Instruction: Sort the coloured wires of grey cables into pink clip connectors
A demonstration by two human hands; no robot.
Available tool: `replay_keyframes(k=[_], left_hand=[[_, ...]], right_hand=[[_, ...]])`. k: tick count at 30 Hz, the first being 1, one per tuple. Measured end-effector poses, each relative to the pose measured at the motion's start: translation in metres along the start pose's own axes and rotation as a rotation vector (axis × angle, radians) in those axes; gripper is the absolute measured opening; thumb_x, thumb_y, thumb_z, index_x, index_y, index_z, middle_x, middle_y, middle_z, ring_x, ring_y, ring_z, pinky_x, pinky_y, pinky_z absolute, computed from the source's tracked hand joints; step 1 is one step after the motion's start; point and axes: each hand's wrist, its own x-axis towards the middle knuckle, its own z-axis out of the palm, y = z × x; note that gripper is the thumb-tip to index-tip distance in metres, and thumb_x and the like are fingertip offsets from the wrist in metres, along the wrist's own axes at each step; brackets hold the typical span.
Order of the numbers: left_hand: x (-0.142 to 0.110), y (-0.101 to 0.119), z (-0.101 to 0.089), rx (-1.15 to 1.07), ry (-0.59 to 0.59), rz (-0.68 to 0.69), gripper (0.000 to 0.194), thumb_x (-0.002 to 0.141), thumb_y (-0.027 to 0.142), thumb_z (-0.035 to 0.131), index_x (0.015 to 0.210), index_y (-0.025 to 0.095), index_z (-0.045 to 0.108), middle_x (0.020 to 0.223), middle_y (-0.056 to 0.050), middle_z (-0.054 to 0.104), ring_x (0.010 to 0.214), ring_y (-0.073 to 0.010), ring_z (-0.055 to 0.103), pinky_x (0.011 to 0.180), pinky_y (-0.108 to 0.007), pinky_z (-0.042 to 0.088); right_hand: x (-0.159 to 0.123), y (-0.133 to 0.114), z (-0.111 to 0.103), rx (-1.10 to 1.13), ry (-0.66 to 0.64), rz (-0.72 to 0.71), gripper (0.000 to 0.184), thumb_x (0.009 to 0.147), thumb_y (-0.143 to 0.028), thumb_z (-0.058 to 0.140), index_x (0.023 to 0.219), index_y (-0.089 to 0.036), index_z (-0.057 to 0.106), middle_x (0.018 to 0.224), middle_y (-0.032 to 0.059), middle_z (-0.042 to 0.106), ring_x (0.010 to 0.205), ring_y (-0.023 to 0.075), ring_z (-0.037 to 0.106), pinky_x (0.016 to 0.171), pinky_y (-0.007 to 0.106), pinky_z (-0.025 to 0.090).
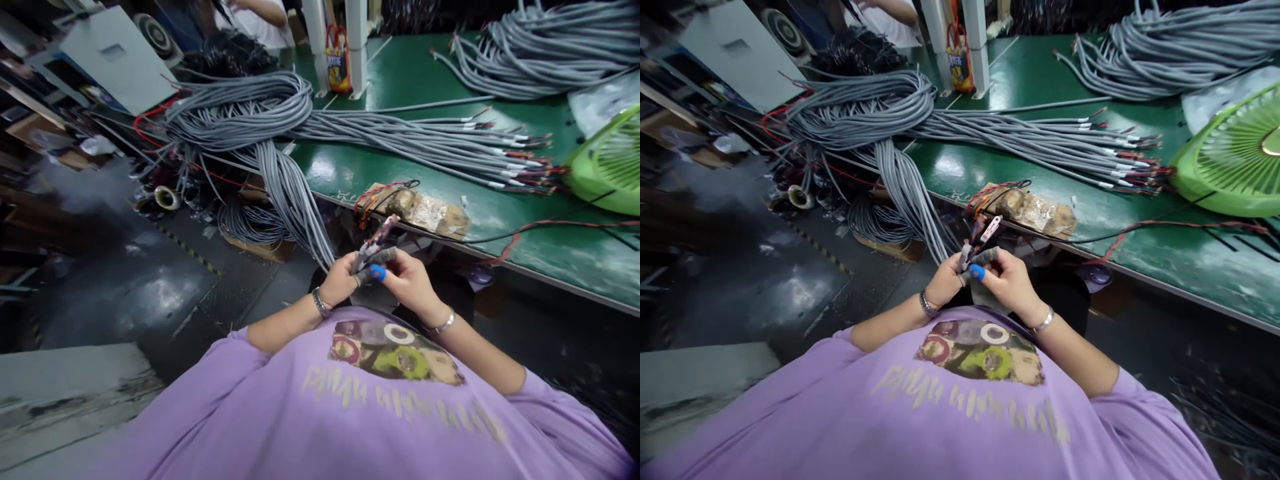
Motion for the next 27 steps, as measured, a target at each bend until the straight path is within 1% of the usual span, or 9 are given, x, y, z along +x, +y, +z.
replay_keyframes(k=[5, 7, 10, 13, 16, 18, 20, 24, 27], left_hand=[[-0.005, -0.005, -0.005, 0.12, -0.096, 0.025, 0.032, 0.065, 0.028, 0.082, 0.092, 0.016, 0.071, 0.082, 0.0, 0.068, 0.079, -0.0151, 0.062, 0.078, -0.027, 0.052], [-0.009, -0.004, -0.008, 0.061, -0.167, 0.021, 0.034, 0.068, 0.034, 0.082, 0.095, 0.017, 0.071, 0.087, -0.002, 0.07, 0.08, -0.0152, 0.063, 0.077, -0.027, 0.052], [-0.013, -0.002, -0.011, -0.008, -0.256, -0.01, 0.034, 0.076, 0.047, 0.076, 0.086, 0.015, 0.072, 0.08, -0.005, 0.07, 0.075, -0.0156, 0.064, 0.075, -0.028, 0.053], [-0.015, -0.002, -0.013, -0.075, -0.094, 0.004, 0.041, 0.074, 0.054, 0.075, 0.085, 0.014, 0.072, 0.079, -0.007, 0.072, 0.074, -0.0167, 0.067, 0.074, -0.029, 0.055], [-0.015, 0.002, -0.014, -0.19, 0.089, 0.038, 0.04, 0.074, 0.051, 0.076, 0.093, 0.015, 0.074, 0.094, -0.011, 0.074, 0.087, -0.0197, 0.07, 0.078, -0.03, 0.056], [-0.014, 0.007, -0.015, -0.241, 0.075, 0.026, 0.043, 0.071, 0.048, 0.079, 0.097, 0.014, 0.074, 0.1, -0.012, 0.075, 0.093, -0.0216, 0.07, 0.082, -0.032, 0.057], [-0.012, 0.012, -0.016, -0.239, -0.005, -0.024, 0.045, 0.071, 0.051, 0.079, 0.094, 0.012, 0.074, 0.097, -0.013, 0.075, 0.09, -0.0217, 0.07, 0.082, -0.032, 0.056], [-0.007, 0.015, -0.014, -0.106, -0.004, -0.059, 0.042, 0.079, 0.056, 0.069, 0.078, 0.014, 0.067, 0.07, -0.004, 0.07, 0.062, -0.0125, 0.065, 0.06, -0.023, 0.051], [-0.008, 0.011, -0.014, -0.023, -0.037, -0.091, 0.04, 0.084, 0.056, 0.063, 0.078, 0.016, 0.061, 0.056, 0.001, 0.064, 0.043, -0.0083, 0.054, 0.045, -0.02, 0.041]], right_hand=[[0.0, 0.001, 0.004, -0.135, 0.014, -0.086, 0.017, 0.07, -0.034, 0.083, 0.079, -0.023, 0.073, 0.072, 0.0013, 0.066, 0.061, 0.0159, 0.053, 0.061, 0.031, 0.046], [-0.003, 0.002, -0.001, -0.13, 0.005, -0.095, 0.014, 0.073, -0.036, 0.08, 0.08, -0.025, 0.074, 0.073, 0.0022, 0.069, 0.064, 0.0185, 0.058, 0.064, 0.033, 0.048], [-0.007, 0.006, -0.007, -0.12, -0.063, -0.079, 0.009, 0.08, -0.034, 0.075, 0.085, -0.027, 0.076, 0.075, 0.0027, 0.072, 0.067, 0.0205, 0.063, 0.065, 0.034, 0.051], [-0.007, 0.009, -0.011, -0.125, -0.08, -0.069, 0.009, 0.082, -0.035, 0.072, 0.086, -0.029, 0.077, 0.076, 0.0029, 0.074, 0.068, 0.021, 0.066, 0.065, 0.035, 0.052], [-0.003, 0.01, -0.013, -0.147, -0.068, -0.054, 0.011, 0.078, -0.037, 0.075, 0.084, -0.028, 0.077, 0.078, 0.0027, 0.075, 0.068, 0.0203, 0.066, 0.065, 0.034, 0.052], [0.0, 0.008, -0.013, -0.144, -0.089, -0.015, 0.014, 0.074, -0.037, 0.078, 0.082, -0.026, 0.077, 0.076, 0.0024, 0.075, 0.067, 0.0192, 0.065, 0.065, 0.033, 0.052], [0.004, 0.004, -0.011, -0.116, -0.105, 0.047, 0.018, 0.07, -0.037, 0.082, 0.079, -0.023, 0.075, 0.072, 0.0018, 0.073, 0.064, 0.0165, 0.062, 0.063, 0.03, 0.051], [0.011, 0.0, -0.002, 0.01, -0.179, 0.137, 0.026, 0.072, -0.042, 0.079, 0.072, -0.017, 0.072, 0.068, 0.0017, 0.069, 0.056, 0.0107, 0.053, 0.057, 0.025, 0.046], [0.014, 0.006, 0.002, 0.128, -0.178, 0.214, 0.03, 0.072, -0.045, 0.078, 0.072, -0.016, 0.07, 0.064, 0.0001, 0.065, 0.052, 0.008, 0.048, 0.052, 0.023, 0.041]])
